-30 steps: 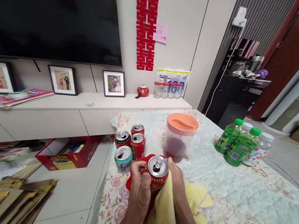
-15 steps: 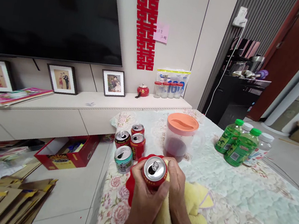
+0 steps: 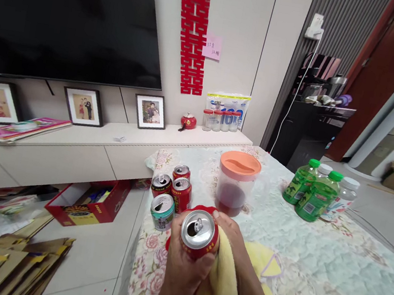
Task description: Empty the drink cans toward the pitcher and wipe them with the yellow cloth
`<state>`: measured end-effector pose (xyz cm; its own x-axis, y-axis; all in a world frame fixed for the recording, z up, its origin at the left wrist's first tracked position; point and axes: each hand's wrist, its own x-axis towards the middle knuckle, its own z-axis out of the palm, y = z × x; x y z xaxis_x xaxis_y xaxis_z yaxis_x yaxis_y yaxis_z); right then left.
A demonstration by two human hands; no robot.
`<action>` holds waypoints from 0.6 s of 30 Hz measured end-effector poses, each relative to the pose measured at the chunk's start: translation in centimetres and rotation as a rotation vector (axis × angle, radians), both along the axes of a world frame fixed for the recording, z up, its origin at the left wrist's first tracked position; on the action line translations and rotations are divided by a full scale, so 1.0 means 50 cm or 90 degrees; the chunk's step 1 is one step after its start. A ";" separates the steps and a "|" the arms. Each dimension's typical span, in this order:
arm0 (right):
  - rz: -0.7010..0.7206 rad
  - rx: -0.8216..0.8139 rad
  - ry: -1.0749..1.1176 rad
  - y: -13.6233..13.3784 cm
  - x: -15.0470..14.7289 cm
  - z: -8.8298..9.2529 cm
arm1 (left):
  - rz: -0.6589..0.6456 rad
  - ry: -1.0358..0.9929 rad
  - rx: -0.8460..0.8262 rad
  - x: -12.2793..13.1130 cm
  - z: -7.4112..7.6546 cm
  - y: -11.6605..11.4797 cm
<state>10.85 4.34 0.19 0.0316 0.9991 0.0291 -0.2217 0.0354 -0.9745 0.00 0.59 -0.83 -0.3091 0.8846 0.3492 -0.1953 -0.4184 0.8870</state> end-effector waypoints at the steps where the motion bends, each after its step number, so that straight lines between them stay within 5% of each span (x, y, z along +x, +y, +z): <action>1: -0.009 0.004 -0.021 -0.002 -0.003 -0.003 | -0.007 -0.029 -0.018 -0.001 0.007 -0.002; 10: -0.079 0.091 -0.197 -0.001 -0.015 -0.029 | -0.007 -0.131 -0.044 -0.027 0.045 0.012; 18: -0.176 0.087 -0.043 -0.002 0.041 -0.015 | -0.001 -0.045 -0.107 0.004 0.023 0.009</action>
<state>12.90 4.24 -0.57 0.2950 0.9396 0.1734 -0.1206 0.2166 -0.9688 0.19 1.04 0.32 -0.3260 0.9294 0.1731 -0.2608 -0.2644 0.9285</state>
